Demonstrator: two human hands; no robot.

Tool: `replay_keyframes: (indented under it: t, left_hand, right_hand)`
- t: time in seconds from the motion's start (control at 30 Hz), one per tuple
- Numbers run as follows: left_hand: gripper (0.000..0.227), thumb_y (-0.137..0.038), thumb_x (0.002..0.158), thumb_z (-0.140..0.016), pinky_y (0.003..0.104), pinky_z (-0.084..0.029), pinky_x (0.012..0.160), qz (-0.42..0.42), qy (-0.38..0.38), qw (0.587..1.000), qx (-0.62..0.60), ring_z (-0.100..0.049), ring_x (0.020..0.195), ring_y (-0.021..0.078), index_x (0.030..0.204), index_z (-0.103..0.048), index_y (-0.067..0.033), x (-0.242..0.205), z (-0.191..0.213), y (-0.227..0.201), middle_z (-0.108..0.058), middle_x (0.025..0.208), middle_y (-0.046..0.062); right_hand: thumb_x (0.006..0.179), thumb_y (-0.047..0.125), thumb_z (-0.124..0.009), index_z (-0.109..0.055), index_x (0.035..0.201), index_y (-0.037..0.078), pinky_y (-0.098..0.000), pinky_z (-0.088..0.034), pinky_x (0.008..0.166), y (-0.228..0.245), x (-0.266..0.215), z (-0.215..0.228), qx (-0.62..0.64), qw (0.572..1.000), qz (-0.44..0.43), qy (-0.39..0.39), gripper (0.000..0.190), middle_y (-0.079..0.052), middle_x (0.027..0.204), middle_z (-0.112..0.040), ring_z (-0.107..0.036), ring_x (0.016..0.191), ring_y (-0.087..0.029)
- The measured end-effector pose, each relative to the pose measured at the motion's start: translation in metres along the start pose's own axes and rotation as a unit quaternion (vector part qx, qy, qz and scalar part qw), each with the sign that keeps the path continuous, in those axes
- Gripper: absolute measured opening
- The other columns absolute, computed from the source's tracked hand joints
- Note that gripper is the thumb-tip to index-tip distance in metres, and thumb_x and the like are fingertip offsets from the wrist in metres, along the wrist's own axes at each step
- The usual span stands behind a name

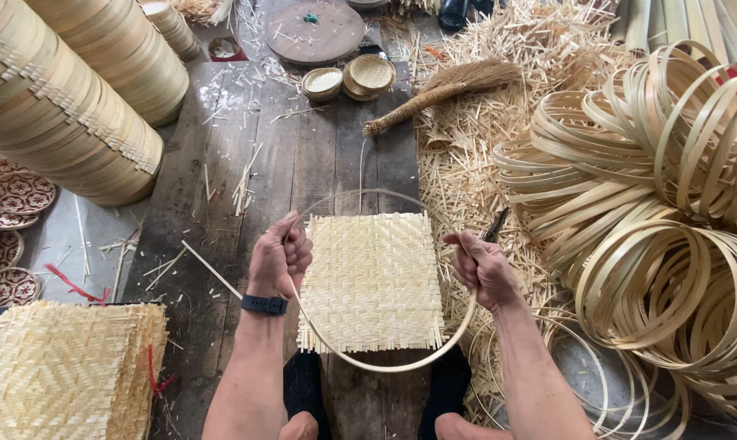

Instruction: The person assembles a bamboo basket by placing a woven mat over a wooden mold, fitting a circular bamboo rim over it, and trimming the excess weaving with shears.

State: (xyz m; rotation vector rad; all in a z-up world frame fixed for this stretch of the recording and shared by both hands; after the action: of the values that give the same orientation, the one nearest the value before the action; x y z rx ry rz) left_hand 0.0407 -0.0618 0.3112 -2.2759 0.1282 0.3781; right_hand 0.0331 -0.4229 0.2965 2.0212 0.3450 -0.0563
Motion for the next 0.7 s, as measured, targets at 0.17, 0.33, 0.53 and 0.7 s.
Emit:
replay_keyframes:
  t: [0.17, 0.33, 0.53, 0.7]
  left_hand:
    - [0.034, -0.029, 0.103, -0.055, 0.023, -0.032, 0.035, -0.004, 0.053, 0.999, -0.012, -0.038, 0.04, 0.0074, 0.072, -0.054, -0.0145, -0.008, -0.006, 0.002, -0.045, 0.049, -0.006]
    - [0.034, -0.028, 0.1, -0.058, 0.023, -0.03, 0.036, 0.126, 0.045, 0.975, 0.178, -0.038, 0.04, 0.0066, 0.072, -0.062, -0.0089, 0.004, -0.012, 0.0, -0.047, 0.05, -0.004]
    - [0.038, -0.027, 0.096, -0.069, 0.023, -0.024, 0.032, 0.109, 0.043, 0.979, 0.168, -0.034, 0.038, 0.0056, 0.066, -0.052, -0.0105, 0.011, -0.002, 0.01, -0.04, 0.049, -0.005]
    - [0.038, -0.039, 0.096, -0.065, 0.022, -0.032, 0.037, 0.112, 0.064, 0.983, 0.134, -0.04, 0.042, 0.0064, 0.076, -0.063, -0.0074, 0.006, 0.004, 0.009, -0.048, 0.054, -0.004]
  right_hand:
    - [0.102, 0.044, -0.057, -0.071, 0.103, -0.003, -0.0228, -0.039, 0.042, -0.013, -0.002, 0.008, 0.087, 0.994, -0.008, -0.072, 0.048, 0.003, 0.055, -0.046, -0.045, 0.048, -0.009]
    - [0.102, 0.039, -0.063, -0.069, 0.086, 0.002, -0.0231, -0.033, 0.037, -0.03, 0.007, 0.029, 0.029, 0.999, -0.036, -0.022, 0.041, 0.004, 0.052, -0.042, -0.04, 0.043, -0.009]
    - [0.105, 0.041, -0.061, -0.054, 0.068, 0.012, -0.0215, -0.026, 0.032, -0.02, 0.01, 0.04, -0.041, 0.997, -0.057, -0.022, 0.048, 0.004, 0.051, -0.042, -0.035, 0.038, -0.008]
    - [0.099, 0.041, -0.057, -0.067, 0.081, 0.002, -0.0226, -0.035, 0.04, -0.007, 0.001, 0.015, -0.036, 0.996, -0.063, -0.053, 0.044, 0.0, 0.055, -0.048, -0.042, 0.045, -0.01]
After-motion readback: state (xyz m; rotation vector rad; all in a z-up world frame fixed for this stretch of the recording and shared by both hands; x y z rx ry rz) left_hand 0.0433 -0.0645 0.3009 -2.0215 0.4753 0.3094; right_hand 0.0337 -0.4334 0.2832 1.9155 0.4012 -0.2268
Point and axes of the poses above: each hand's wrist, its own x-axis towards the middle knuckle, its own z-axis out of the back of the hand, y = z × x, the point moved 2 cm from there along x, towards the middle knuckle
